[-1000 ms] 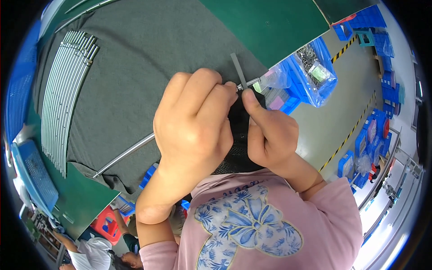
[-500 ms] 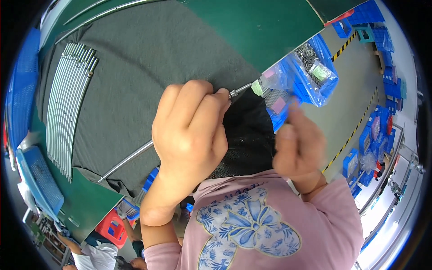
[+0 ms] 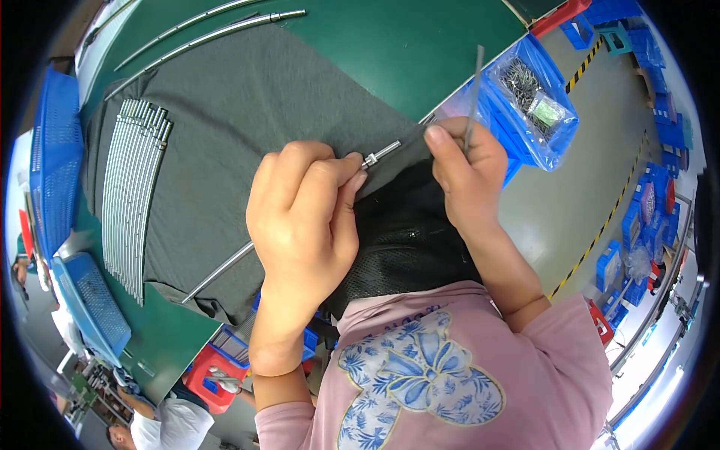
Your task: Deburring the ends of metal rods using a handheld file and then verifying the dimensions with a digital micrometer at a workbench.
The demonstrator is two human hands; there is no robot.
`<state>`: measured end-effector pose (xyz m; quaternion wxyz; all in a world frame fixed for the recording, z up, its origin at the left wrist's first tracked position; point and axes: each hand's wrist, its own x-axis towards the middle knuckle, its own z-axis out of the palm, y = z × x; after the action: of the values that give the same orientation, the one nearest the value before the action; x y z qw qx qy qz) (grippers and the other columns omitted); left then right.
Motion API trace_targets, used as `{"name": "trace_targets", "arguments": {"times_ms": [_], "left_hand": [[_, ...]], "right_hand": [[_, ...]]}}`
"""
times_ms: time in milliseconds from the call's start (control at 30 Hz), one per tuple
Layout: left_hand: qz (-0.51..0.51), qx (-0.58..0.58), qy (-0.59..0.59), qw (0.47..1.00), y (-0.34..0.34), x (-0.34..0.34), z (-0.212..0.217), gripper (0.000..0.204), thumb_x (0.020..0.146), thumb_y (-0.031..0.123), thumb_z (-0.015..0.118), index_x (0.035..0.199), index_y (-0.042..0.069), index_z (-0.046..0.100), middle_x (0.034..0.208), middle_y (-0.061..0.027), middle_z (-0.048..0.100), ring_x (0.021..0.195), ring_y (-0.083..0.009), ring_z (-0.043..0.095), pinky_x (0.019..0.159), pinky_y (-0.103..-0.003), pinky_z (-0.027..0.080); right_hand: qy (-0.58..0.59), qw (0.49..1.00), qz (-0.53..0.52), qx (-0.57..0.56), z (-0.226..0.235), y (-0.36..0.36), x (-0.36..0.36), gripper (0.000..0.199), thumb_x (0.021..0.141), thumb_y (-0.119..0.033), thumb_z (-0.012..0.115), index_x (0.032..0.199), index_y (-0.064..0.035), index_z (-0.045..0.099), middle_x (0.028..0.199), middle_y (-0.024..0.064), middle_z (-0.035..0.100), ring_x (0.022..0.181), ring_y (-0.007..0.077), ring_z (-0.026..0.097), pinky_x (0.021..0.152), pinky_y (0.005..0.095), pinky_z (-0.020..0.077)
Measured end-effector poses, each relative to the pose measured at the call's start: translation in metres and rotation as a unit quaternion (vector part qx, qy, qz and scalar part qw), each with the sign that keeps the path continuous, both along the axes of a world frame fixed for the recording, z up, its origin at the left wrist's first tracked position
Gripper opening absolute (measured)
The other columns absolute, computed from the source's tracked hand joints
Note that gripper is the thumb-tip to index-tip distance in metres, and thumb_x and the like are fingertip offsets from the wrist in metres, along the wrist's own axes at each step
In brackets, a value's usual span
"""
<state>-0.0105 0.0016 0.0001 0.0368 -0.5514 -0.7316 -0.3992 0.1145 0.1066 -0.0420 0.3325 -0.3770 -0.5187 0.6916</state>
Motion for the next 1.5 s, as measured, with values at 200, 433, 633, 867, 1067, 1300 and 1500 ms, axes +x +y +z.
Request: {"name": "trace_targets", "arguments": {"times_ms": [200,433,633,867,1067,1300,1500], "left_hand": [[0.009,0.035,0.015,0.999,0.0,0.003,-0.004,0.017,0.061,-0.002,0.067,0.073,0.003,0.057,0.071,-0.0062,0.051,0.059,-0.0221,0.047,0.051,-0.031,0.038],[0.008,0.046,0.02,0.999,0.004,0.005,-0.008,0.016,0.062,-0.002,0.067,0.073,0.004,0.057,0.071,-0.006,0.051,0.058,-0.0221,0.046,0.051,-0.031,0.038],[0.012,0.02,0.045,0.999,0.006,0.004,-0.001,0.016,0.064,-0.001,0.064,0.077,0.003,0.056,0.079,-0.0088,0.052,0.066,-0.0258,0.049,0.058,-0.034,0.04],[0.028,0.037,0.004,0.999,-0.014,0.013,0.029,0.018,0.066,0.004,0.063,0.082,0.005,0.054,0.082,-0.0085,0.052,0.063,-0.0236,0.056,0.053,-0.033,0.045],[0.042,0.167,-0.056,0.984,-0.018,0.018,0.029,0.022,0.062,0.003,0.068,0.079,0.005,0.055,0.08,-0.0082,0.052,0.061,-0.025,0.054,0.052,-0.033,0.044],[-0.053,0.046,-0.381,0.922,-0.041,0.039,0.031,0.022,0.074,0.009,0.066,0.093,0.002,0.057,0.076,-0.0053,0.052,0.061,-0.0143,0.051,0.056,-0.024,0.042],[-0.108,0.261,-0.595,0.752,0.004,0.03,0.034,0.023,0.086,0.017,0.057,0.1,0.0,0.051,0.089,-0.0085,0.054,0.069,-0.0118,0.056,0.062,-0.024,0.047]], "right_hand": [[0.019,0.984,0.044,0.174,0.025,-0.02,-0.018,0.011,0.077,-0.007,0.065,0.072,-0.0001,0.059,0.058,-0.0014,0.058,0.046,0.0027,0.046,0.043,0.0172,0.0335],[-0.102,0.926,-0.086,0.353,0.008,-0.011,-0.013,0.009,0.075,-0.007,0.067,0.076,-0.001,0.061,0.055,0.0041,0.057,0.044,0.0077,0.05,0.042,0.021,0.0379],[-0.146,0.915,-0.046,0.373,0.037,0.005,-0.007,0.015,0.075,-0.013,0.068,0.084,-0.0034,0.063,0.05,0.0045,0.052,0.041,0.0105,0.049,0.04,0.025,0.0365],[-0.207,0.718,0.1,0.657,0.075,0.042,-0.048,0.018,0.077,-0.023,0.061,0.081,-0.005,0.061,0.062,0.0103,0.053,0.057,0.027,0.056,0.052,0.0347,0.0441],[-0.005,0.789,0.407,0.46,0.087,0.03,-0.031,0.02,0.082,-0.013,0.054,0.066,-0.0015,0.055,0.059,0.0096,0.047,0.052,0.0207,0.047,0.048,0.0305,0.0358],[-0.008,0.817,0.382,0.432,0.11,0.027,-0.049,0.027,0.084,-0.01,0.052,0.059,0.0007,0.049,0.053,0.0097,0.045,0.047,0.0218,0.044,0.044,0.0337,0.0319],[0.056,0.825,0.345,0.444,0.111,0.035,-0.029,0.024,0.082,-0.011,0.054,0.061,-0.0015,0.052,0.055,0.0116,0.047,0.046,0.0264,0.048,0.043,0.034,0.0356]]}}
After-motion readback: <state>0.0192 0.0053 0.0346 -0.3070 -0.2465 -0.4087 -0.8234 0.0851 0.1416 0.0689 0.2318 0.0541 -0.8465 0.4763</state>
